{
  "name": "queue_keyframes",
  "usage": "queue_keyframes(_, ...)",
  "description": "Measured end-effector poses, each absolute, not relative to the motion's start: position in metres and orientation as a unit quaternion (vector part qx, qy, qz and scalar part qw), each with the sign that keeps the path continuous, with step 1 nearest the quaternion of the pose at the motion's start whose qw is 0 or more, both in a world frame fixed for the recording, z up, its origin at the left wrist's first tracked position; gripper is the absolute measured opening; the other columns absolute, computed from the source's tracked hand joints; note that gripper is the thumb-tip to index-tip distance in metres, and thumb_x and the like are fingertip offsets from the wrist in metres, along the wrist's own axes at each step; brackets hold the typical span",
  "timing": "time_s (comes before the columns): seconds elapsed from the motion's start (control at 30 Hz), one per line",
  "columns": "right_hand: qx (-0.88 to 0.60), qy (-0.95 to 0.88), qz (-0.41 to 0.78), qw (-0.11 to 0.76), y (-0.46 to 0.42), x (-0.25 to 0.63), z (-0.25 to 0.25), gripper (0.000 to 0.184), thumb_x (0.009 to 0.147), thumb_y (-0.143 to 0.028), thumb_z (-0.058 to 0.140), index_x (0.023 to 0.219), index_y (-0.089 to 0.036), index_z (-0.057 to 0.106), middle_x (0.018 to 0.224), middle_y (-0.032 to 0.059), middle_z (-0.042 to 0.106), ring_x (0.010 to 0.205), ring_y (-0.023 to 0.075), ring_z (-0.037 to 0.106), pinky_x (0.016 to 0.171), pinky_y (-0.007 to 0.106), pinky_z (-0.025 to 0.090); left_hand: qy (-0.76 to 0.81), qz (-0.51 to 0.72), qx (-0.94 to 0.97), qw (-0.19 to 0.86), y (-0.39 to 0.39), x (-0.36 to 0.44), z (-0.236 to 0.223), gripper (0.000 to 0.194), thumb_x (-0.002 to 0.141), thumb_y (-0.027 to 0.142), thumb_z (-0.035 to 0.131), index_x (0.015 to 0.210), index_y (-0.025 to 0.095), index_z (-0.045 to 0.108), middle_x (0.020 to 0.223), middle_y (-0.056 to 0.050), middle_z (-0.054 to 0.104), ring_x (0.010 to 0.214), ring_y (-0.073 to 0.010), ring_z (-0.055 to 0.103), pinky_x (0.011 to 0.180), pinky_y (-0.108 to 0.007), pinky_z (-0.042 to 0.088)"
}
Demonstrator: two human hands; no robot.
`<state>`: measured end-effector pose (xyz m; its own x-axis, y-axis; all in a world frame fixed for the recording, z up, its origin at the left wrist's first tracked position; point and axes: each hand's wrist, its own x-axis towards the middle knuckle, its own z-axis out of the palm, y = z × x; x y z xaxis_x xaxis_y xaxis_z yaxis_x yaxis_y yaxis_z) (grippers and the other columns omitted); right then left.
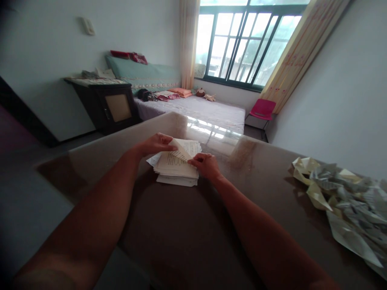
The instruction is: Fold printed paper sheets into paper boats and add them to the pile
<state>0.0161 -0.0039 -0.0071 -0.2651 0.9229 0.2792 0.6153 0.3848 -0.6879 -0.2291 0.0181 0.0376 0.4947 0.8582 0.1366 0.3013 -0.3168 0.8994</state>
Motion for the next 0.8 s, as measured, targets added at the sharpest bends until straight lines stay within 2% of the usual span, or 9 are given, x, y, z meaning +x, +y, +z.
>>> queue_keyframes(0.1,-0.500,-0.751,0.246,0.354,-0.001,0.022,-0.011,0.031,0.072,-0.047,0.068,0.062,-0.018,0.063,0.054,-0.0033,0.056,0.052,0.0092,0.044,0.050,0.023,0.031,0.400,0.300,0.758,0.419,0.023,-0.236,0.033,0.030,0.069,0.038,0.071,0.089,0.015,0.072,0.083,-0.005,0.071,0.072,-0.0157,0.062,0.064,-0.026,0.047)
queue_keyframes(0.2,-0.471,-0.775,0.265,0.329,0.001,0.027,-0.011,0.035,0.075,-0.049,0.064,0.061,-0.018,0.059,0.054,-0.0040,0.051,0.052,0.0091,0.041,0.050,0.023,0.031,0.423,0.318,0.771,0.355,0.029,-0.237,0.029,0.026,0.073,0.038,0.066,0.084,0.016,0.072,0.079,-0.004,0.071,0.072,-0.0155,0.061,0.066,-0.026,0.047)
queue_keyframes(0.37,-0.429,-0.810,0.181,0.357,-0.005,0.023,0.000,0.031,0.074,-0.047,0.067,0.086,-0.019,0.068,0.084,0.0016,0.063,0.065,0.0112,0.050,0.060,0.024,0.039,0.415,0.341,0.796,0.279,0.031,-0.220,0.031,0.024,0.077,0.041,0.065,0.082,0.019,0.074,0.085,-0.003,0.068,0.082,-0.0164,0.060,0.082,-0.029,0.045)
queue_keyframes(0.43,-0.442,-0.802,0.137,0.377,-0.006,0.021,0.004,0.030,0.080,-0.047,0.061,0.079,-0.018,0.068,0.078,0.0012,0.061,0.062,0.0106,0.049,0.059,0.024,0.037,0.404,0.360,0.809,0.230,0.032,-0.215,0.031,0.028,0.078,0.042,0.063,0.093,0.020,0.073,0.098,-0.005,0.067,0.092,-0.0180,0.060,0.090,-0.031,0.043)
queue_keyframes(0.5,-0.470,-0.778,0.132,0.395,-0.004,0.022,0.003,0.038,0.086,-0.046,0.053,0.065,-0.017,0.063,0.062,-0.0008,0.056,0.056,0.0101,0.046,0.055,0.024,0.034,0.413,0.369,0.813,0.181,0.034,-0.215,0.027,0.046,0.075,0.042,0.066,0.116,0.020,0.065,0.119,-0.009,0.061,0.110,-0.0216,0.055,0.100,-0.034,0.038)
queue_keyframes(0.57,-0.491,-0.738,0.163,0.433,0.000,0.027,0.000,0.039,0.086,-0.047,0.053,0.061,-0.017,0.059,0.055,-0.0024,0.053,0.055,0.0105,0.045,0.054,0.024,0.033,0.452,0.343,0.806,0.169,0.037,-0.220,0.018,0.075,0.066,0.040,0.074,0.134,0.019,0.049,0.140,-0.013,0.047,0.129,-0.0270,0.042,0.109,-0.038,0.030)
queue_keyframes(0.63,-0.476,-0.692,0.234,0.490,0.005,0.032,-0.004,0.034,0.082,-0.047,0.058,0.066,-0.017,0.062,0.060,-0.0021,0.059,0.059,0.0117,0.050,0.056,0.024,0.037,0.490,0.302,0.796,0.188,0.042,-0.225,0.008,0.091,0.059,0.038,0.079,0.139,0.018,0.041,0.147,-0.016,0.038,0.136,-0.0322,0.033,0.112,-0.043,0.026)
queue_keyframes(0.73,-0.433,-0.604,0.377,0.552,0.011,0.037,-0.006,0.029,0.073,-0.047,0.067,0.075,-0.019,0.066,0.073,0.0001,0.068,0.063,0.0139,0.056,0.058,0.026,0.043,0.500,0.306,0.790,0.179,0.045,-0.225,0.000,0.090,0.063,0.036,0.076,0.141,0.017,0.037,0.151,-0.016,0.031,0.141,-0.0318,0.023,0.115,-0.044,0.019)
queue_keyframes(0.8,-0.423,-0.566,0.441,0.553,0.012,0.039,-0.006,0.030,0.067,-0.048,0.073,0.074,-0.020,0.066,0.073,0.0004,0.069,0.059,0.0133,0.056,0.053,0.025,0.043,0.495,0.338,0.782,0.170,0.045,-0.220,0.001,0.085,0.068,0.037,0.073,0.142,0.016,0.035,0.152,-0.016,0.029,0.142,-0.0299,0.021,0.116,-0.043,0.016)
